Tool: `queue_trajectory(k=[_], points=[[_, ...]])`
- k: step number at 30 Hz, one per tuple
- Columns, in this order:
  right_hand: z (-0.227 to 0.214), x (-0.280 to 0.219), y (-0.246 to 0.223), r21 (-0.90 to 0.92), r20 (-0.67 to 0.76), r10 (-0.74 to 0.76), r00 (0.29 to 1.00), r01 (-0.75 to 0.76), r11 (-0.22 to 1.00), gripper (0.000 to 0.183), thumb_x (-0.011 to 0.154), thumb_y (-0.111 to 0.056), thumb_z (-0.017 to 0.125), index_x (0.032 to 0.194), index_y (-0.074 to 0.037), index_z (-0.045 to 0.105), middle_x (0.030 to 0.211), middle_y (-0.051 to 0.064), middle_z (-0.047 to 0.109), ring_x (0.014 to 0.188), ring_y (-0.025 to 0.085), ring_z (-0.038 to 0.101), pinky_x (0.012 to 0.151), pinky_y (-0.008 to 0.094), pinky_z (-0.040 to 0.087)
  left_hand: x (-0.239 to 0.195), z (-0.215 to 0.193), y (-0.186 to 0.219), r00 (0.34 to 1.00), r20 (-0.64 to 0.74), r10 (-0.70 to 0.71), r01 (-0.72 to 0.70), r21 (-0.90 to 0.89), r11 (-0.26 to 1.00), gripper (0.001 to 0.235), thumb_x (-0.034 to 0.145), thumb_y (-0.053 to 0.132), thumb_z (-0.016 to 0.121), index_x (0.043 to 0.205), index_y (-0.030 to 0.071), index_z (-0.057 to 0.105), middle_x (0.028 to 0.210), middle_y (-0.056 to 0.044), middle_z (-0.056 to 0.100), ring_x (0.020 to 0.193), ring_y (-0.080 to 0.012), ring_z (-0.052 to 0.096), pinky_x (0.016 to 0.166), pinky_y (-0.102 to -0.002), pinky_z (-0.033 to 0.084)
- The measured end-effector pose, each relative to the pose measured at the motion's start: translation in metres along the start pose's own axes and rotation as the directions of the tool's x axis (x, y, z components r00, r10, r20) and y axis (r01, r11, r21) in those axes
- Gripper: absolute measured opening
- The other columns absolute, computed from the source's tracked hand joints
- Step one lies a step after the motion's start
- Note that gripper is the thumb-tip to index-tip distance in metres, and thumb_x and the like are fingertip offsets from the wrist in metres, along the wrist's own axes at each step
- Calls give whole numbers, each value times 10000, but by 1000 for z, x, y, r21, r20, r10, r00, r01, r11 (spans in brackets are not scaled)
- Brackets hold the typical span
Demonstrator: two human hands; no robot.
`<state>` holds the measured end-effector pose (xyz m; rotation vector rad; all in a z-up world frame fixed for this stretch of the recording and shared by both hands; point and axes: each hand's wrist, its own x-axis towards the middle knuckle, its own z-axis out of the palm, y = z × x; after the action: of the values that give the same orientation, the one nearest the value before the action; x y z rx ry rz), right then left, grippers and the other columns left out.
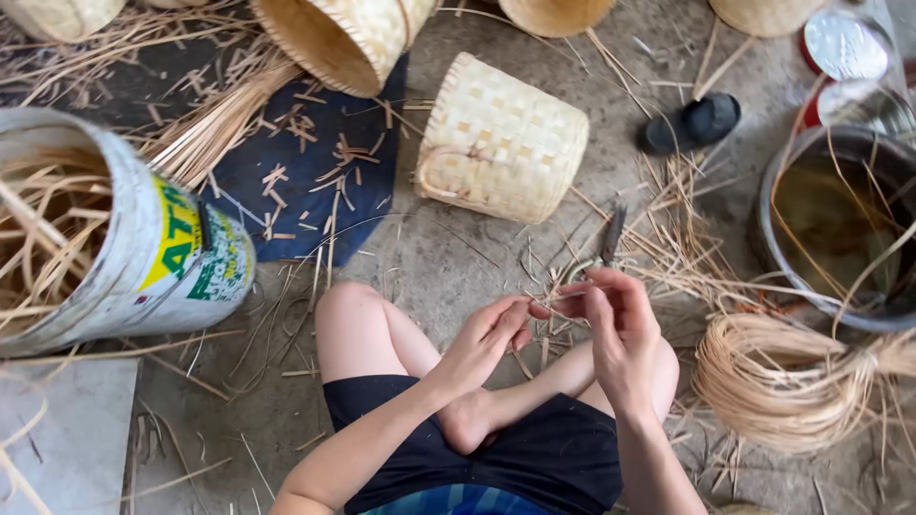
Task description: The recorder is weaving a basket from bamboo strips on a workshop floor, using a knife and scissors for trimming.
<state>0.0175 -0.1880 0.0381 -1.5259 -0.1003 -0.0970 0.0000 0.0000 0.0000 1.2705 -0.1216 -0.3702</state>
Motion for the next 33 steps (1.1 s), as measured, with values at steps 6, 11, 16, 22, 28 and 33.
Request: queue_trajectory(k=[6, 11, 16, 22, 28, 33], points=[[7, 4, 3, -24, -36, 24, 999, -25, 999, 200, 1120, -171, 410, 1205, -18, 508, 1015, 134, 762, 892, 162, 757, 838, 295, 607, -6, 10, 23, 999, -16, 40, -37, 141, 989, 318, 1122, 218, 430, 1239, -14, 613, 768, -10, 550, 725, -78, 536, 699, -235, 464], [6, 1, 12, -28, 1, 3, 1000, -3, 1000, 196, 1132, -183, 403, 1187, -26, 507, 1017, 131, 763, 869, 156, 751, 823, 277, 583, -5, 13, 23, 998, -10, 59, -57, 123, 991, 311, 1119, 219, 424, 1244, -3, 602, 865, 2, 582, 733, -82, 538, 709, -241, 474], [5, -3, 14, -14, -2, -33, 999, 33, 999, 187, 1137, -181, 419, 1187, -24, 507, 1032, 141, 754, 900, 150, 732, 838, 280, 587, -5, 10, 16, 999, 9, 53, -54, 153, 987, 314, 1136, 233, 421, 1220, 4, 618, 758, -9, 548, 730, -81, 532, 713, -240, 459], [4, -6, 19, -75, 5, -48, 999, 48, 996, 180, 1144, -175, 419, 1185, -24, 506, 1034, 138, 768, 888, 145, 710, 831, 278, 573, -6, 11, 24, 999, -4, 51, -49, 205, 978, 297, 1127, 224, 440, 1204, 18, 640, 739, -4, 578, 715, -67, 545, 703, -234, 466], [9, -6, 5, -41, 70, -46, 996, 49, 998, 144, 1113, -114, 441, 1204, -10, 481, 998, 146, 745, 893, 186, 762, 803, 288, 604, -8, 11, 35, 997, -70, 31, -3, 366, 931, 275, 1084, 211, 496, 1191, 56, 696, 709, 8, 665, 615, -24, 490, 558, -232, 395], [9, -8, 5, -61, 60, -82, 995, 86, 994, 111, 1110, -72, 431, 1198, -12, 463, 1005, 141, 749, 891, 184, 770, 791, 286, 622, -8, 10, 36, 995, -96, 30, 17, 451, 893, 256, 1064, 204, 530, 1136, 55, 725, 739, 22, 741, 553, -2, 435, 476, -234, 343]])
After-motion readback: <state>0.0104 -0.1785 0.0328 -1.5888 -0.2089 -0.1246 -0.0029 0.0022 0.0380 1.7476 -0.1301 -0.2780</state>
